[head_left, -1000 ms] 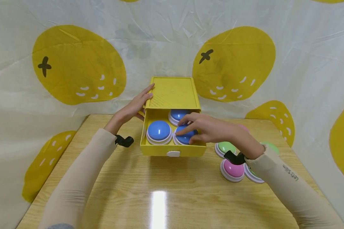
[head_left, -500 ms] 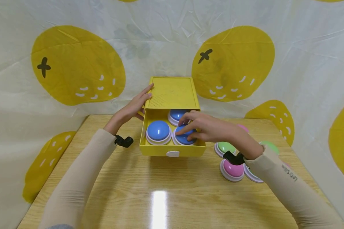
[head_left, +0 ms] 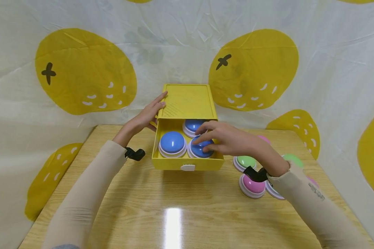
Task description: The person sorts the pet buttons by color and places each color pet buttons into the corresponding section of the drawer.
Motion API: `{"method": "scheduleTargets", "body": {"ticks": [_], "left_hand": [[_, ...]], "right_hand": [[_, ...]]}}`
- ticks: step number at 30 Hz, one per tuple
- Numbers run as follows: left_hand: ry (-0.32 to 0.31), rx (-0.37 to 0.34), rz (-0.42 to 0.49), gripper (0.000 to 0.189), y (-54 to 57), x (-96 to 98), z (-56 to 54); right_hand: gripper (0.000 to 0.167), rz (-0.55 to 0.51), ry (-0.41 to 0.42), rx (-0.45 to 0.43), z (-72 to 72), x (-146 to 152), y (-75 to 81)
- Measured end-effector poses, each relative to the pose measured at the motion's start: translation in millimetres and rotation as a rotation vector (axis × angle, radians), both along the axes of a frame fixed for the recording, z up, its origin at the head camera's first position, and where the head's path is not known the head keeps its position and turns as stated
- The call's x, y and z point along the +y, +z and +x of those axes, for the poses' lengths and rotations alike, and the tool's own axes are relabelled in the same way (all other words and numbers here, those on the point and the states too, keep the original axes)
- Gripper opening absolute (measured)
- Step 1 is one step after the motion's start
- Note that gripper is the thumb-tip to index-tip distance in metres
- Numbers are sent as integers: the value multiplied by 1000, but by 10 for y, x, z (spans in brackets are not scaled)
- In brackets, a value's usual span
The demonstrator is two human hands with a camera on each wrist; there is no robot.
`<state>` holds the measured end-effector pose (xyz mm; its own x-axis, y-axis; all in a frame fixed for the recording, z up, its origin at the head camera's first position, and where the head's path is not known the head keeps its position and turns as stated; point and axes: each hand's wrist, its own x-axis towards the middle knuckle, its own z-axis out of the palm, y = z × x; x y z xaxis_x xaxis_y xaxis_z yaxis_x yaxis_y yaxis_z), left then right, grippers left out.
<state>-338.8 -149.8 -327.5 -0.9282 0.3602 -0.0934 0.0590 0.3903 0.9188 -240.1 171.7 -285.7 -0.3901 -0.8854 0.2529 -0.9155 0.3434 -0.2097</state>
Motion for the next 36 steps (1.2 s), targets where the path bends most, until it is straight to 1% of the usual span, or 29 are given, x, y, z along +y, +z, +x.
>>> {"method": "scheduleTargets", "body": {"ticks": [3,5,8,10,12,17,20,22,25,32,36], "left_hand": [[1,6,-2,55,-4,5,4],[-1,10,-1,55,-9,5,1],[-5,16,0,55,-18,4,-6],[-5,21,-1,55,-22,3,-9],[-4,22,-5,55,-26,0,-14],[4,16,-1,55,-28,-7,-21],[3,14,6,54,-26,-2,-19],[-1,14,5,54,-26,0,-22],[2,15,8,53,-22,1,-22],[1,14,8,54,-24,2,-8],[-7,18,9,55,-19,10,-3]], "right_hand": [[27,-91,19,35,70,19,18],[28,-156,37,76,143,17,25],[30,-227,37,169,300,-3,17],[31,-260,21,227,422,-24,-5],[31,-287,1,265,539,-39,-36],[28,-336,-13,286,762,-74,-134],[21,-365,-14,309,852,-86,-198],[21,-385,-23,324,893,-93,-244],[26,-401,-37,303,931,-112,-338],[26,-450,-32,131,938,-189,-605],[27,-504,-44,96,908,-240,-719]]}}
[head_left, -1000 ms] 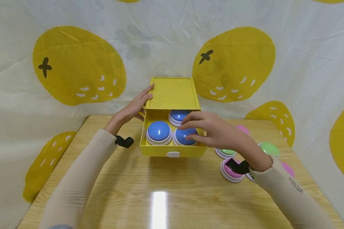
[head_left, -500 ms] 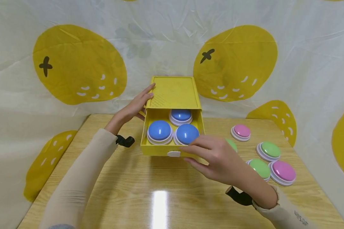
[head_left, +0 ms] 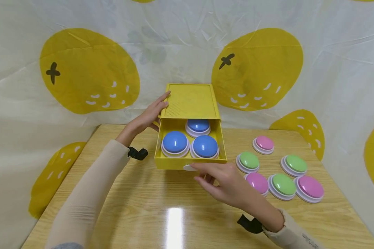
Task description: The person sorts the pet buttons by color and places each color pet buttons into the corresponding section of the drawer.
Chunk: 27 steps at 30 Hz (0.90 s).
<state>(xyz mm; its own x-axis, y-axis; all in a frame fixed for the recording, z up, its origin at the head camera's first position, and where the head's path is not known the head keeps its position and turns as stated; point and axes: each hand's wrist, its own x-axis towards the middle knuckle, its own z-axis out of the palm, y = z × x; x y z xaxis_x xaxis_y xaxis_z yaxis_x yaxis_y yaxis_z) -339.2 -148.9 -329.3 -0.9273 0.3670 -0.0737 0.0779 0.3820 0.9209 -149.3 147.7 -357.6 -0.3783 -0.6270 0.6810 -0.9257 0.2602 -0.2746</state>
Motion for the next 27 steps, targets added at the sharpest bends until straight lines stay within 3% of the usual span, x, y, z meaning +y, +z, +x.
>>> {"method": "scheduleTargets", "body": {"ticks": [5,10,15,22,27], "left_hand": [[-5,2,4,55,-16,8,-2],[2,-5,9,55,-27,-5,-17],[4,-9,9,55,-26,-15,-27],[8,6,1,55,-24,-8,-29],[13,3,-1,54,-18,-10,-15]], "right_hand": [[32,-58,-16,-42,-29,-57,-117],[37,-122,-23,-197,-30,-100,-181],[38,-235,46,-329,-17,-138,-233],[35,-337,99,-433,17,-211,-323],[34,-369,123,-448,11,-272,-376]]}}
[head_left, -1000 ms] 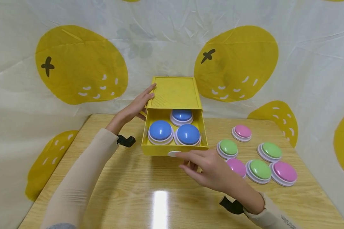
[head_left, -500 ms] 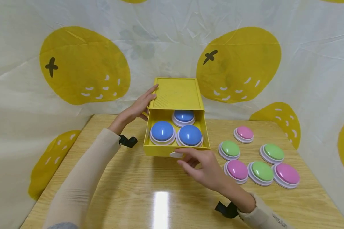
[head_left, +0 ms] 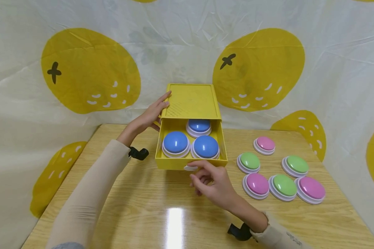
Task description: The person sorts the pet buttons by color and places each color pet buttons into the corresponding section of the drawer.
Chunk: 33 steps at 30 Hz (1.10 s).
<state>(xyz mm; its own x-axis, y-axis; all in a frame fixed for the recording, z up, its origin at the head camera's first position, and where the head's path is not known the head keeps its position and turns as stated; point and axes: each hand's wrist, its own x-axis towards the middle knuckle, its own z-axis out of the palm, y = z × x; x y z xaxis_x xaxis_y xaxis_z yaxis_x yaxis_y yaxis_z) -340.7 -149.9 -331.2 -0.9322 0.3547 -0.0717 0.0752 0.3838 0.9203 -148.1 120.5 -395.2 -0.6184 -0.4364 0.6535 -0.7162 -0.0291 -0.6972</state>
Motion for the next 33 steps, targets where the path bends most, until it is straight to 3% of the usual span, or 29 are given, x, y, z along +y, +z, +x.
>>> {"method": "scheduleTargets", "body": {"ticks": [11,24,33], "left_hand": [[-15,-18,5,56,10,4,2],[1,-9,-6,53,4,9,-8],[-12,-31,-13,56,37,16,1]], "right_hand": [[25,-91,-63,-5,-25,-110,-61],[18,-93,-129,-53,-9,-153,82],[15,-91,-144,-120,-74,-192,164]]}}
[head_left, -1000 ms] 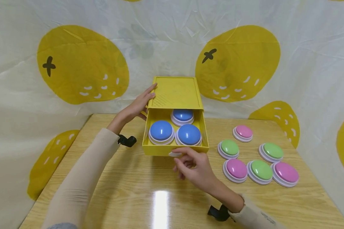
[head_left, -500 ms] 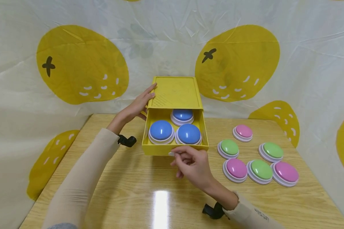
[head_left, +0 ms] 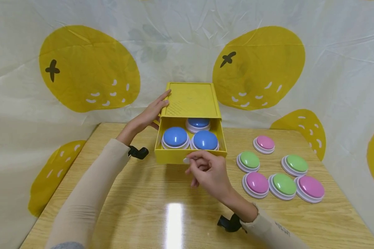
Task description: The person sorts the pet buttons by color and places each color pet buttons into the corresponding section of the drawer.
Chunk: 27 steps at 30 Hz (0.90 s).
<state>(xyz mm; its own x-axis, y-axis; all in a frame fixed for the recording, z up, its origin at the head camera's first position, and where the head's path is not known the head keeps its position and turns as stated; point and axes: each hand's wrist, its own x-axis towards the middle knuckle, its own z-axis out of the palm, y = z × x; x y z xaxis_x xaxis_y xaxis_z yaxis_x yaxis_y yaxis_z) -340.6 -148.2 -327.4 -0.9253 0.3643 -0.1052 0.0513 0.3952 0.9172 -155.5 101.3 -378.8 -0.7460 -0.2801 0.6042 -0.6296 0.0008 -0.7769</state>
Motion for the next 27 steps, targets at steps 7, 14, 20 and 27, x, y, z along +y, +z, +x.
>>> {"method": "scheduleTargets", "body": {"ticks": [7,14,20,27], "left_hand": [[-5,-29,-11,58,163,39,123],[-3,-15,-3,58,72,16,53],[2,12,1,56,-28,-16,-10],[8,40,-2,54,-35,-15,-5]], "right_hand": [[11,4,-11,-36,-96,18,11],[11,6,-25,-66,-179,6,20],[11,-4,-29,-78,-260,-14,21],[11,-17,-38,-93,-347,-19,28]]}}
